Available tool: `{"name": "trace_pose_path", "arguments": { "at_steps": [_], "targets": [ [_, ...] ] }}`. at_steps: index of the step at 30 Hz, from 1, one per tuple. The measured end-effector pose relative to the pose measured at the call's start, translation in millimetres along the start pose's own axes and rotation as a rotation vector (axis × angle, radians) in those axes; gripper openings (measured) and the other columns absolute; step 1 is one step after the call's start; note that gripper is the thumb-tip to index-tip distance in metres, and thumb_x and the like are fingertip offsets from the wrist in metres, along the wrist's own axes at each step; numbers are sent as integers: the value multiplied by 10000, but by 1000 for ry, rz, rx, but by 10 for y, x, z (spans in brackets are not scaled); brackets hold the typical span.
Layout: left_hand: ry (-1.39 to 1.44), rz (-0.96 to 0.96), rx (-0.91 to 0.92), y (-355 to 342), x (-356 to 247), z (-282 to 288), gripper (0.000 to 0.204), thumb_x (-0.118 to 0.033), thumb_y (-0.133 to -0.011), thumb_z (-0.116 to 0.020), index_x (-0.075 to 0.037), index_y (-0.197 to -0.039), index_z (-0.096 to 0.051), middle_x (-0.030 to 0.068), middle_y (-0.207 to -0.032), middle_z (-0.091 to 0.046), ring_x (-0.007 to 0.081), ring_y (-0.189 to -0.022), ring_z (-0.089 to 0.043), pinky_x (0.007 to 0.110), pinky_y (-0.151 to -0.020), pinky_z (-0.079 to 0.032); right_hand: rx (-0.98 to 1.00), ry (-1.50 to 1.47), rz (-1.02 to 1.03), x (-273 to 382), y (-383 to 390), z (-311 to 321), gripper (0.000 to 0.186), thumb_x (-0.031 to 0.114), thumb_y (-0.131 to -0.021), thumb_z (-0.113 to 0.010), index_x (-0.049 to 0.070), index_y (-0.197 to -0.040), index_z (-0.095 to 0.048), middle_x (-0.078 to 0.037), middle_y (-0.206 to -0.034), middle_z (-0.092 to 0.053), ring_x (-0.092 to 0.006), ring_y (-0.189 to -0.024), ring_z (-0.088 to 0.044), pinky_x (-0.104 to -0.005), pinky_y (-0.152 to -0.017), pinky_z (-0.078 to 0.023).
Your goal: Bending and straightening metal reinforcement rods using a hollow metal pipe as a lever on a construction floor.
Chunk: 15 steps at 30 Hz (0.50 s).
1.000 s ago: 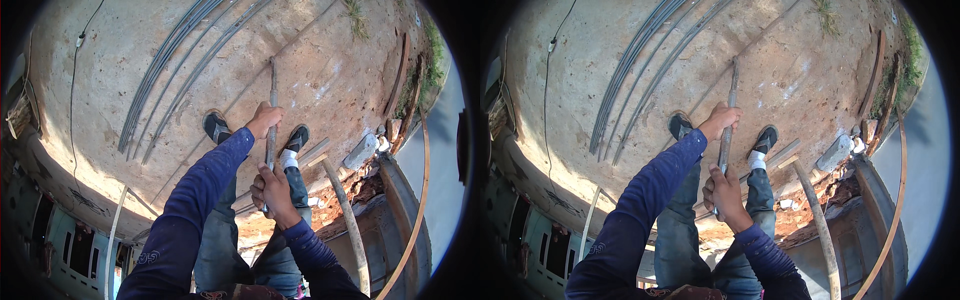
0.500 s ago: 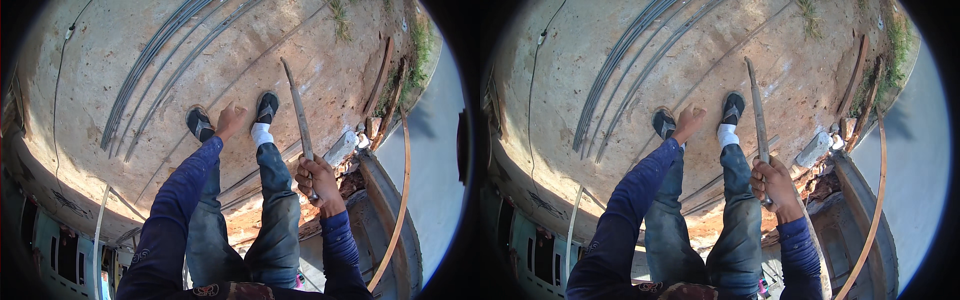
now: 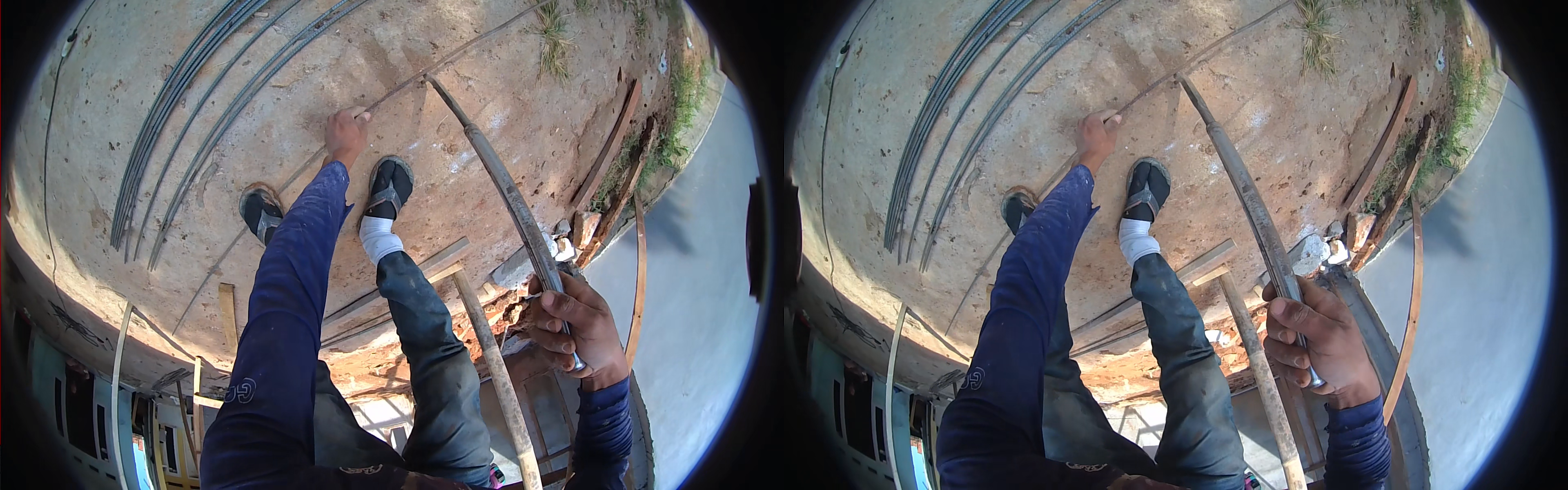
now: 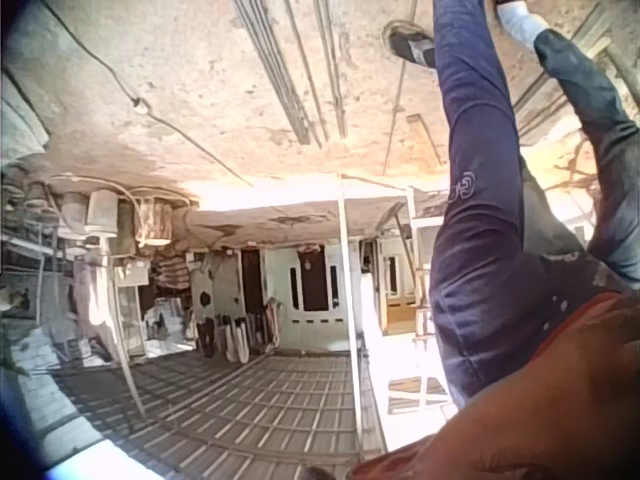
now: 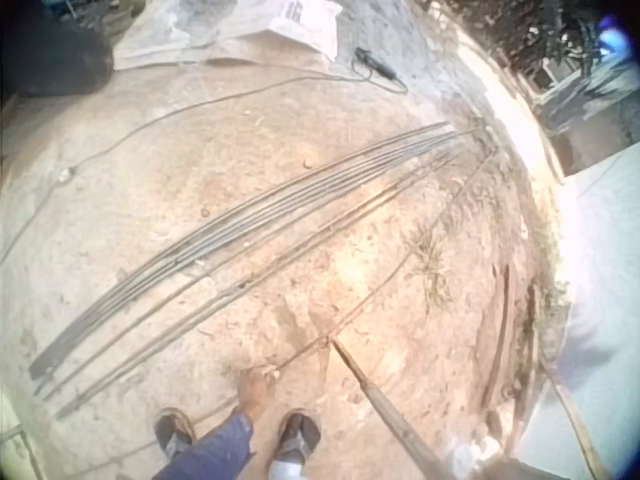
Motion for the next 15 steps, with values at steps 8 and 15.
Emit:
{"name": "trace_pose_path", "arguments": {
  "at_steps": [8, 15],
  "targets": [
    [-78, -9, 23, -82, -132, -255, 259, -272, -821, -689, -91, -998, -741, 172, -1006, -699, 379, -931, -648, 438, -871, -491, 165, -400, -47, 721, 318, 83, 214, 94, -969, -483, -83, -1088, -503, -29, -664, -449, -36, -405, -425, -175, -262, -391],
    [-220, 95, 140, 52, -17, 62, 357, -280, -832, -684, -22, -1078, -691, 232, -996, -663, 419, -968, -604, 481, -851, -486, 200, -428, -149, 345, 158, -479, 185, 131, -984, -472, -24, -1077, -512, -11, -669, -449, -38, -415, -419, -177, -262, -369]
  ]
}}
Point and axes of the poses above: each hand's wrist, its own y-axis away from the middle knuckle, its own z-axis out of the back of the hand, x = y × z, the point moved 8 cm from there along -y, towards the middle knuckle
